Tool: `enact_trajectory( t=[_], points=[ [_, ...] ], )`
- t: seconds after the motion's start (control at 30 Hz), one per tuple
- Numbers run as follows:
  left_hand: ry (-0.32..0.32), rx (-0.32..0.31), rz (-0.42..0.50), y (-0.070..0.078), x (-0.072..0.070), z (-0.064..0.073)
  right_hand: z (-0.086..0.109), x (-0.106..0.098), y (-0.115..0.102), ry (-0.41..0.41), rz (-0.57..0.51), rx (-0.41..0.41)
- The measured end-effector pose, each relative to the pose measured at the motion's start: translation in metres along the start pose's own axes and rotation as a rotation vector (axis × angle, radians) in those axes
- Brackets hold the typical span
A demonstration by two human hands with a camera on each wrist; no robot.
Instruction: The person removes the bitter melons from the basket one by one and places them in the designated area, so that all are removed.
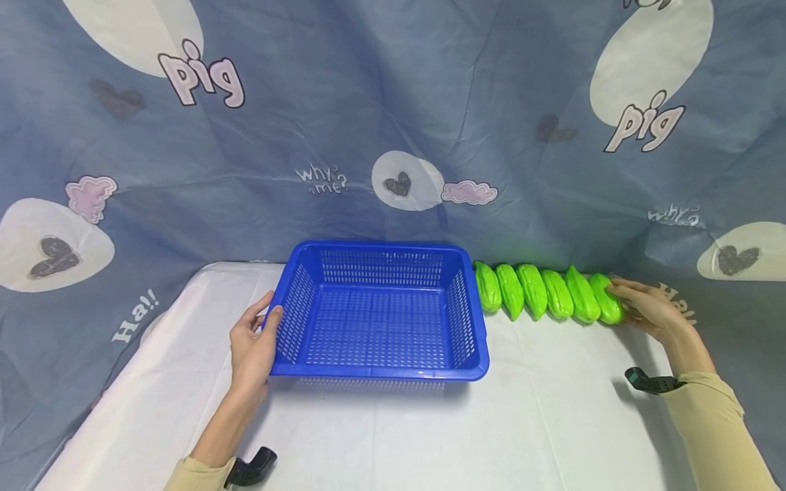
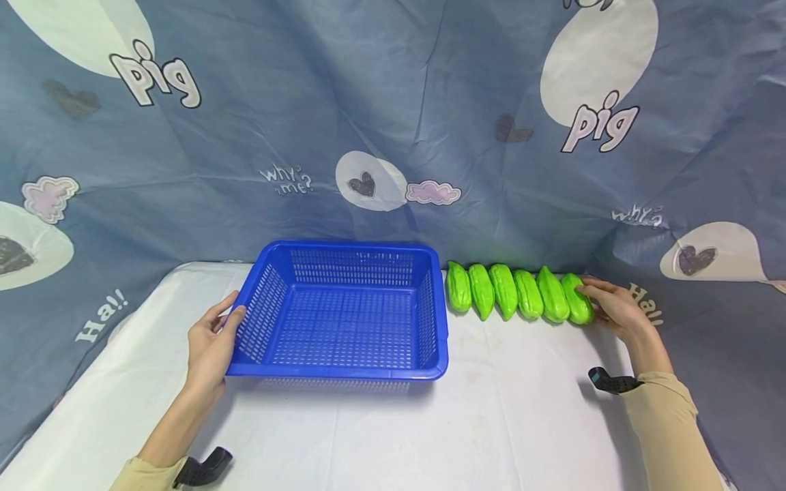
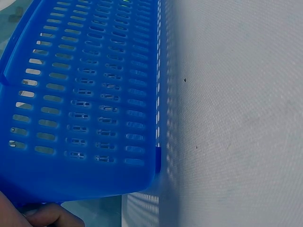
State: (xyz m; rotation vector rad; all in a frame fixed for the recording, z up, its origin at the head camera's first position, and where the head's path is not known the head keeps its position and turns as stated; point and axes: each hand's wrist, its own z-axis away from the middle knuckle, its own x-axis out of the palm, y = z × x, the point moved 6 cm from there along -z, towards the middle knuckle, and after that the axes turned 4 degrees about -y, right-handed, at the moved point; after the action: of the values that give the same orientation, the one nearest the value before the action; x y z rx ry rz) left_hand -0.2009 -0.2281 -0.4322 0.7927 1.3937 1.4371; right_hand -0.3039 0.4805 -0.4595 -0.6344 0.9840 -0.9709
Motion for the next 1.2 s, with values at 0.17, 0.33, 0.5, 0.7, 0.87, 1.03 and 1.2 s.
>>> enact_trajectory(
  t=[0.17, 0.33, 0.5, 0.7, 0.87, 1.03, 1.2],
  points=[
    [-0.003, -0.001, -0.005, -0.001, 0.0, -0.001, -0.004, 0.002, 0.001, 0.002, 0.006, 0.014],
    [-0.006, -0.001, -0.007, -0.002, 0.0, -0.001, -0.001, 0.0, 0.002, 0.023, 0.045, 0.004],
    [-0.006, -0.003, -0.015, -0.003, 0.0, -0.002, 0.009, 0.0, -0.001, 0.105, 0.102, -0.04],
    [-0.003, 0.049, -0.148, 0.0, -0.002, -0.002, 0.03, 0.016, -0.022, 0.23, 0.242, -0.154],
    [0.032, 0.073, -0.351, 0.003, -0.004, 0.001, 0.043, 0.042, -0.049, 0.273, 0.469, -0.269],
    [0.07, 0.064, -0.394, 0.004, -0.007, 0.002, 0.059, 0.075, -0.067, 0.334, 0.606, -0.356],
    [0.097, 0.099, -0.446, 0.008, -0.012, 0.001, 0.075, 0.108, -0.083, 0.394, 0.746, -0.43]
  ],
)
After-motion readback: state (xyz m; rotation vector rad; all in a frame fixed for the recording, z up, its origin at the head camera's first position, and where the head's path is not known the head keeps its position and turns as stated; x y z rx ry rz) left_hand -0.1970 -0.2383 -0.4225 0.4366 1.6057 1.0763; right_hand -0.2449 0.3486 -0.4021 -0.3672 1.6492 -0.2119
